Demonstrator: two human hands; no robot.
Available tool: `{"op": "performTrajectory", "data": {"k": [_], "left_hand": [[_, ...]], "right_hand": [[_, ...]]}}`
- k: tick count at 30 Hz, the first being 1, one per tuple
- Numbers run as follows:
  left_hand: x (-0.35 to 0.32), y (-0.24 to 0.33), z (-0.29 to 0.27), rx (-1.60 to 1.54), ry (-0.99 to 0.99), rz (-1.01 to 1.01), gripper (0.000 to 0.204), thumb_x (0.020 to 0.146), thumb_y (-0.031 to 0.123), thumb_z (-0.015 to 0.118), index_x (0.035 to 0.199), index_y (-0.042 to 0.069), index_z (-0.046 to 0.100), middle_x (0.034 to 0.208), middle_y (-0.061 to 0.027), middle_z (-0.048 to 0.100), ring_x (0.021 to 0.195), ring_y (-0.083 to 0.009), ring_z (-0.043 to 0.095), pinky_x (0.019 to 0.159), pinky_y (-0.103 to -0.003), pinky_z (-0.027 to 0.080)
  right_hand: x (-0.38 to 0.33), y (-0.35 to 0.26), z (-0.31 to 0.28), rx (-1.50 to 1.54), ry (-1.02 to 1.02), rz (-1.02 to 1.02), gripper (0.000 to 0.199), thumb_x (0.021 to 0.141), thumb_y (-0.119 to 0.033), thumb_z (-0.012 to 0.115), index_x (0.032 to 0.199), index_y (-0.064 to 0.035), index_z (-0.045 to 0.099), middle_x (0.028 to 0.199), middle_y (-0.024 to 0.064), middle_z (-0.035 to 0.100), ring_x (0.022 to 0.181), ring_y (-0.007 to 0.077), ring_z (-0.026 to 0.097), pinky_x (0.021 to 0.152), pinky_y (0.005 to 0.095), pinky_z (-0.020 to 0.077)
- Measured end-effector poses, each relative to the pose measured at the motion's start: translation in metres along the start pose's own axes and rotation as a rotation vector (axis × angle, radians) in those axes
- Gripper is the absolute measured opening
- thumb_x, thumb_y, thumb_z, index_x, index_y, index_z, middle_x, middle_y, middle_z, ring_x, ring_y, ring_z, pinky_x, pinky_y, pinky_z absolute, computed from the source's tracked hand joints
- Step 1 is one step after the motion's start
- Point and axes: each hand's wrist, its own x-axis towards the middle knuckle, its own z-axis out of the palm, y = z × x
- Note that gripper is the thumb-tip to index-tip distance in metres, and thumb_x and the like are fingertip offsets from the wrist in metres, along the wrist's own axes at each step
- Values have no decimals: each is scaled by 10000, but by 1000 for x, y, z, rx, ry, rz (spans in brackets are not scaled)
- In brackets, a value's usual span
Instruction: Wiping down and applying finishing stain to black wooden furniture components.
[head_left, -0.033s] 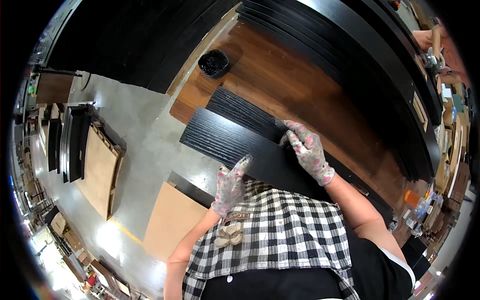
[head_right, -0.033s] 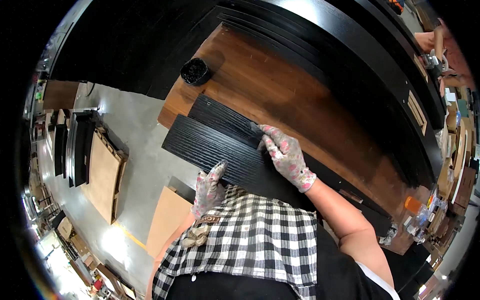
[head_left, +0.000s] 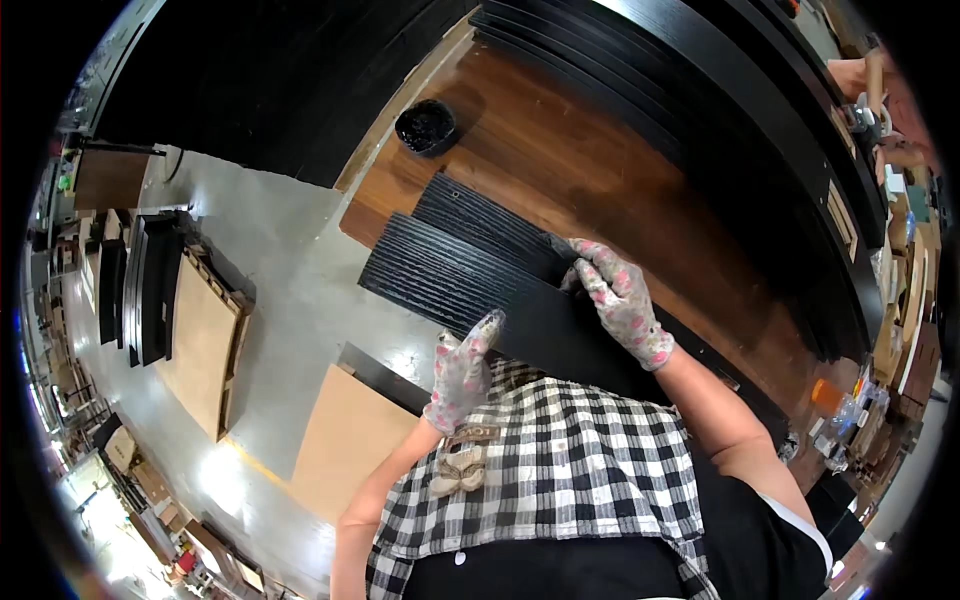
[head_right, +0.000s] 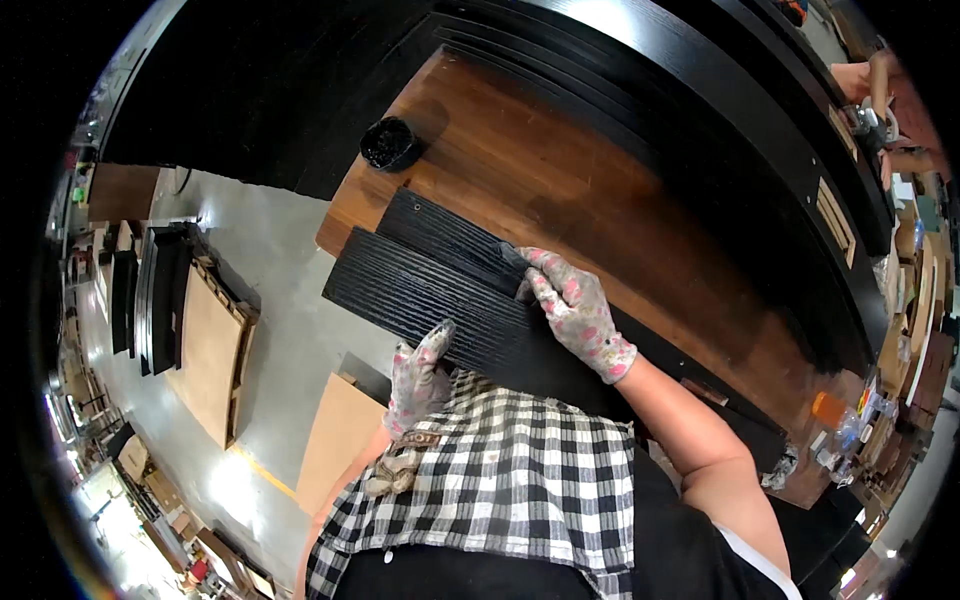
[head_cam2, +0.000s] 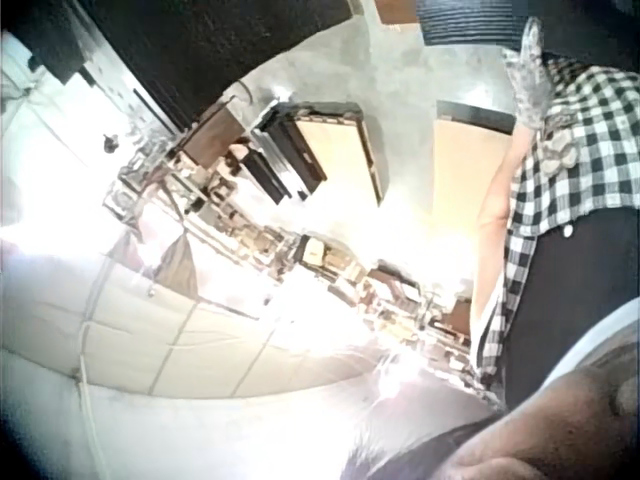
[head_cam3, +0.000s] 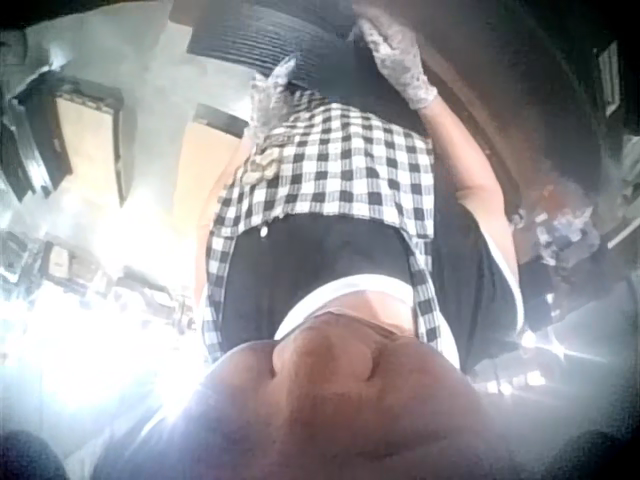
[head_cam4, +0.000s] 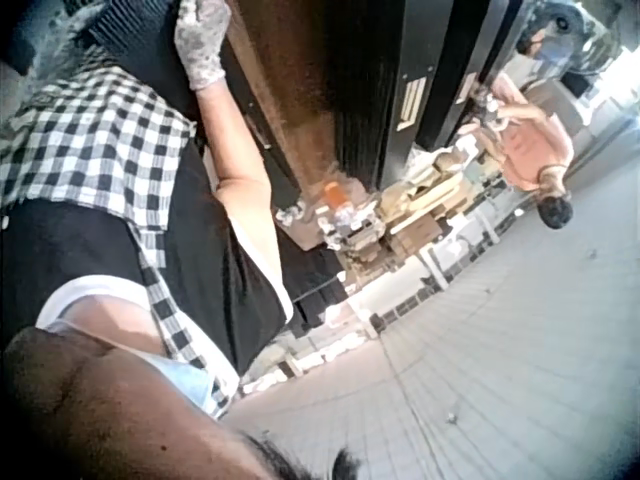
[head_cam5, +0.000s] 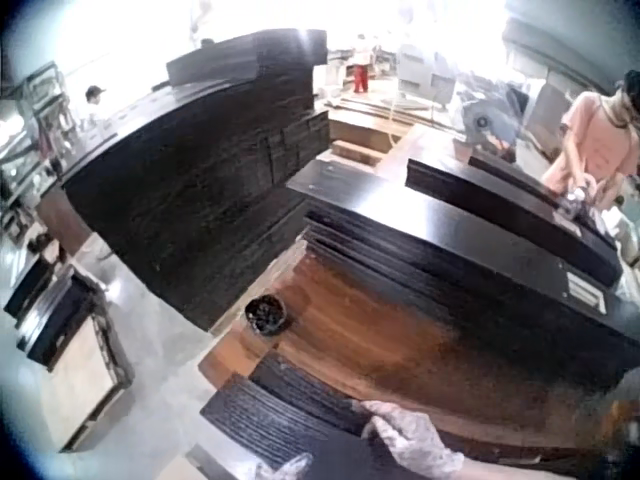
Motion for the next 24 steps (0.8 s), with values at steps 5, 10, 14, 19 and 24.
{"op": "performTrajectory", "data": {"k": [5,10,14,19,24], "left_hand": [[0,0,-5,7,25,-10,599,615,-149,508,1170,47,617,967,-120,690,834,-300,668,770,-354,518],[-2,2,-9,-388,36,-267,541,706,-137,543,1205,62,600,1093,-94,635,976,-222,614,839,-299,480],[-3,1,-10,-107,44,-8,407,819,-92,575,1206,34,585,1147,-35,589,1010,-155,574,861,-278,457],[0,4,-18,70,-34,51,616,595,-117,532,1192,23,591,1075,-144,655,978,-324,619,875,-402,473],[15,2,-15,85,14,94,622,598,-133,502,1190,32,596,1033,-175,665,885,-384,611,803,-444,475]], "right_hand": [[2,-23,-12,116,-76,-22,275,946,-83,499,1196,9,567,816,96,664,734,173,640,685,289,492],[-1,-29,-17,117,-87,-90,283,944,-71,494,1204,19,560,829,105,668,716,181,629,686,291,493],[-2,-32,-19,64,-86,-129,280,945,-64,487,1199,23,563,835,113,667,739,192,640,708,294,497],[3,-30,-20,0,-99,-265,329,877,-5,541,1203,-20,584,925,101,670,776,220,642,703,313,505],[22,-26,-17,-253,-128,-453,408,819,32,583,1199,-114,620,885,95,631,776,264,621,672,345,509]]}}
